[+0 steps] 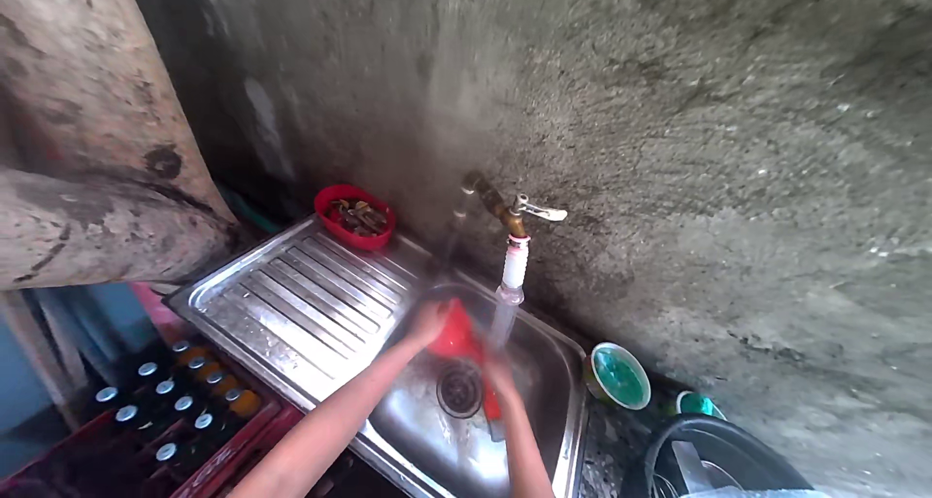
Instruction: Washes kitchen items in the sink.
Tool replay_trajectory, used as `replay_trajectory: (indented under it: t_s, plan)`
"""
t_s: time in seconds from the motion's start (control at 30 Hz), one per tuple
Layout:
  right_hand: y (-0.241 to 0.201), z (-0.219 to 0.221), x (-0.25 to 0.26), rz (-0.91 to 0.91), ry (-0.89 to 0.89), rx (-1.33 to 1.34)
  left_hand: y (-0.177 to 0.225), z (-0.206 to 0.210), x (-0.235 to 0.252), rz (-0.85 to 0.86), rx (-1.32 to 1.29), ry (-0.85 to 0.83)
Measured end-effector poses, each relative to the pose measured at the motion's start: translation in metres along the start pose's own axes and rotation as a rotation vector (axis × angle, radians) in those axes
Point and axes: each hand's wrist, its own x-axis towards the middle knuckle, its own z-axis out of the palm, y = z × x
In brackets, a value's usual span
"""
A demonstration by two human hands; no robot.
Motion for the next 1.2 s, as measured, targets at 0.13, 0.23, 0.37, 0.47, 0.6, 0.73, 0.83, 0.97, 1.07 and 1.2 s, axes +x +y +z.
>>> replay_trajectory:
  t_s: [0.13,0.23,0.37,0.47,0.6,0.73,0.83,0.97,1.07,1.2]
  plan:
    - [-0.052,0.001,0.011,0.065,0.404,0.387,-0.019,0.002,-0.009,-0.275,-0.282,0.105]
    - [-0.079,-0.008,0.012,0.208,0.276,0.709,-0.027,0.008,-0.017,-0.355,-0.430,0.114]
    - [-0.098,-0.018,0.013,0.243,0.047,0.838,-0.033,0.019,-0.020,-0.452,-0.596,0.111]
    - [-0.094,-0.011,0.014,0.022,0.171,0.430,-0.034,0.024,-0.022,-0.470,-0.601,0.104]
    - [-0.085,-0.018,0.004,-0.069,-0.258,-0.583,-0.015,0.019,-0.023,-0.407,-0.560,0.075]
    - [-0.048,-0.015,0.000,0.105,-0.415,-0.897,0.019,0.010,-0.025,-0.080,-0.370,-0.077]
    - [0.008,-0.010,-0.002,0.059,-0.068,-0.358,0.043,0.006,-0.030,0.135,-0.225,-0.500]
    - [0.069,0.018,-0.001,-0.048,0.105,0.020,0.078,0.020,-0.028,0.072,0.330,-0.935]
    - [0.064,0.039,-0.005,0.025,0.133,-0.049,0.094,0.036,-0.028,-0.005,0.819,-0.960]
    - [0.071,0.054,-0.007,-0.033,0.232,0.091,0.104,0.055,-0.031,-0.080,0.939,-0.897]
